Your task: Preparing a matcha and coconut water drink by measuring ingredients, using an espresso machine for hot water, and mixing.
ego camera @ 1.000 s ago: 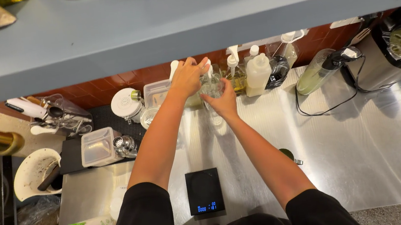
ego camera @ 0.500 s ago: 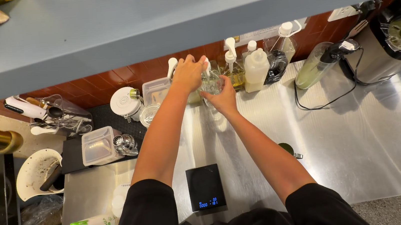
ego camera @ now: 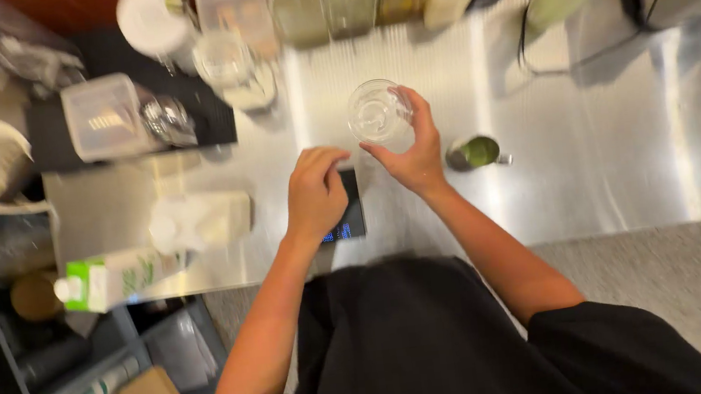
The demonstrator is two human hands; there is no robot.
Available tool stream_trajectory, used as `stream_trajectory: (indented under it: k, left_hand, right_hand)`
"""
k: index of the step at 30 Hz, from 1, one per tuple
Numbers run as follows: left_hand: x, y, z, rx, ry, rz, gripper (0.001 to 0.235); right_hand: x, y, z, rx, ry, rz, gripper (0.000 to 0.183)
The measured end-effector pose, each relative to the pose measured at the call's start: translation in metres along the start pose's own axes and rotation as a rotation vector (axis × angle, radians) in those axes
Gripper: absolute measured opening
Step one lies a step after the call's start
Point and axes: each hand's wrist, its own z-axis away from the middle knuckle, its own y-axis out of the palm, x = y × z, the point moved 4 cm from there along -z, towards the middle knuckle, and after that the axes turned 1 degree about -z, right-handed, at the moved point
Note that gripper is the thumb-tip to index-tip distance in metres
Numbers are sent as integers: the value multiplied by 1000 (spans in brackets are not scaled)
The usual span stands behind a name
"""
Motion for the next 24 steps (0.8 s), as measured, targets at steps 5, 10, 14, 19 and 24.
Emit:
stream_trajectory:
  k: [5, 10, 14, 19, 24]
  left_hand:
    - [-20, -23, 79, 13, -268, 91, 20]
    - [-67, -40, 90, -37, -394, 171, 16]
    - [-106, -57, 83, -54, -251, 155, 32]
    - [-131, -61, 74, -9, -81, 186, 46]
    - [-138, -58, 80, 15, -15, 205, 47]
  right_hand:
    - [69, -39, 45, 144, 21, 108, 94]
    - [128, -63, 59, 201, -50, 151, 97]
    - [157, -69, 69, 212, -107, 132, 99]
    - [184, -76, 74, 275, -113, 128, 98]
    - [188, -82, 85, 274, -86, 34, 97]
